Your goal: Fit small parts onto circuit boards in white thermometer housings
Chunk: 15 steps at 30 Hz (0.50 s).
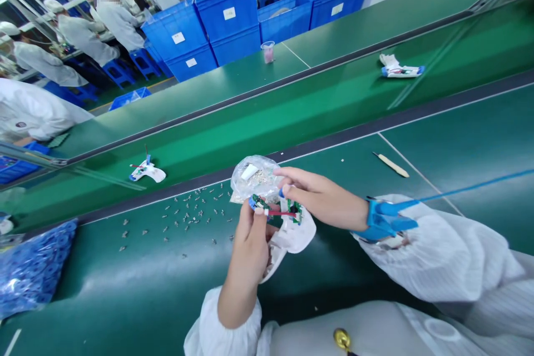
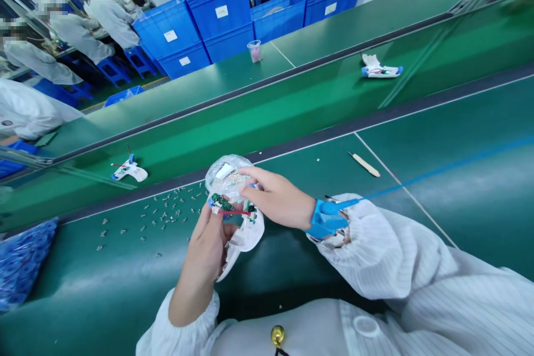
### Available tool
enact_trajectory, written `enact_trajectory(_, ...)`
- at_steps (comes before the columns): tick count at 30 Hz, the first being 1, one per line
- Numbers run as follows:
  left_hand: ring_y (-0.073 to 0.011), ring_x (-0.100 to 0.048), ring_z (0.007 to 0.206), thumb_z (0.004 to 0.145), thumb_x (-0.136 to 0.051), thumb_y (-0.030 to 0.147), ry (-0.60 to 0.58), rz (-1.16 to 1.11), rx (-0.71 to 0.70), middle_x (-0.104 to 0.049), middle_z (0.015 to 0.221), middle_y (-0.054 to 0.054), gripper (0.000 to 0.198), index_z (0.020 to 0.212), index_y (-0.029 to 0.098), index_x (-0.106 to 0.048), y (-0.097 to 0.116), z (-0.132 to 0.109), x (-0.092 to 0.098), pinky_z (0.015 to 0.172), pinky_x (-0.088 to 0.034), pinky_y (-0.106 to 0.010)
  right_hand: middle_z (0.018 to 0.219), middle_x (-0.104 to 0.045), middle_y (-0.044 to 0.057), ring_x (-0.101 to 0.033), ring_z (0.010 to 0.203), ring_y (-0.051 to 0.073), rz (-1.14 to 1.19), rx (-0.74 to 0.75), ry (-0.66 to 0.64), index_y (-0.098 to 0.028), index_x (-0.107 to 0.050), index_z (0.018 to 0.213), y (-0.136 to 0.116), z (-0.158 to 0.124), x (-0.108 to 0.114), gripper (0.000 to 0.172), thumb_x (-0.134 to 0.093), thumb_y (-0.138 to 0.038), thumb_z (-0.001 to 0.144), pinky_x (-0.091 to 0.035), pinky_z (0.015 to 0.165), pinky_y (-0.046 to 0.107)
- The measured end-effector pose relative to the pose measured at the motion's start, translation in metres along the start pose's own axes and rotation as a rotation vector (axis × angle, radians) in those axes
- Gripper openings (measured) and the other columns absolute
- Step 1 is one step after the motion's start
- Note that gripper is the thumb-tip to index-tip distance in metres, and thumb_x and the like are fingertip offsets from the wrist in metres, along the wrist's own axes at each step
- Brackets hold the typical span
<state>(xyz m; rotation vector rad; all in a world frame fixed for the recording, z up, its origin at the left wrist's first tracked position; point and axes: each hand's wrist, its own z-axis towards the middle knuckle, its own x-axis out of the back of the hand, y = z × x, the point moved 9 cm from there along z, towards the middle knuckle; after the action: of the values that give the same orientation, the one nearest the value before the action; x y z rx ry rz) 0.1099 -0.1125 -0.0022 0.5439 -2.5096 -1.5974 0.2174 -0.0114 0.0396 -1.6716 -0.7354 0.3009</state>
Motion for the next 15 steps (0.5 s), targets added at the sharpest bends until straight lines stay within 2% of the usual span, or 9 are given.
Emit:
enact_trajectory(1, -0.0086, -0.042, 0.036, 0.083, -0.05, 0.065, 0.012, 0.017, -0.014, -0.057, 0.06, 0.005, 0.05, 0.115, 0.027, -0.052, 0.002, -0.001, 0.0, 0.031, -0.025, -0.018, 0.119, -0.061, 0.009, -0.056, 0.111, 0.024, -0.069, 0.079, 0.012, -0.018, -0.058, 0.124, -0.008, -0.003, 0.003, 0.043, -0.053, -0.031, 0.083, -0.044, 0.095, 0.039)
enact_trajectory(3, -0.0099, -0.048, 0.046, 0.085, -0.05, 0.063, 0.029, 0.054, -0.058, -0.058, 0.068, 0.004, 0.044, 0.111, 0.027, -0.053, 0.009, -0.002, 0.001, 0.037, -0.032, -0.018, 0.12, -0.06, 0.01, -0.056, 0.112, 0.024, -0.152, 0.262, -0.02, -0.017, -0.063, 0.114, -0.028, -0.013, 0.002, 0.035, -0.049, -0.029, 0.084, -0.044, 0.094, 0.038)
enact_trajectory(6, -0.0114, -0.049, 0.056, 0.089, -0.048, 0.057, 0.039, 0.126, -0.127, -0.055, 0.069, 0.004, 0.036, 0.107, 0.027, -0.054, 0.018, -0.007, 0.001, 0.048, -0.038, -0.02, 0.114, -0.062, 0.01, -0.056, 0.109, 0.022, -0.241, 0.44, -0.162, -0.016, -0.069, 0.092, -0.052, -0.03, -0.011, 0.025, -0.047, -0.026, 0.086, -0.043, 0.092, 0.036)
enact_trajectory(10, -0.012, -0.049, 0.064, 0.093, -0.047, 0.046, 0.036, 0.212, -0.202, -0.057, 0.075, 0.004, 0.024, 0.104, 0.025, -0.055, 0.027, -0.013, 0.002, 0.058, -0.039, -0.021, 0.101, -0.065, 0.009, -0.057, 0.103, 0.02, -0.296, 0.485, -0.268, -0.016, -0.067, 0.075, -0.063, -0.039, -0.023, 0.021, -0.049, -0.02, 0.085, -0.04, 0.093, 0.035)
enact_trajectory(15, -0.0121, -0.049, 0.058, 0.094, -0.046, 0.042, -0.007, 0.269, -0.262, -0.056, 0.067, 0.005, 0.019, 0.096, 0.025, -0.055, 0.034, -0.018, -0.004, 0.056, -0.039, -0.022, 0.076, -0.063, 0.004, -0.057, 0.088, 0.015, -0.066, 0.41, -0.327, -0.017, -0.063, 0.066, -0.062, -0.039, -0.023, 0.024, -0.049, -0.019, 0.086, -0.042, 0.084, 0.028)
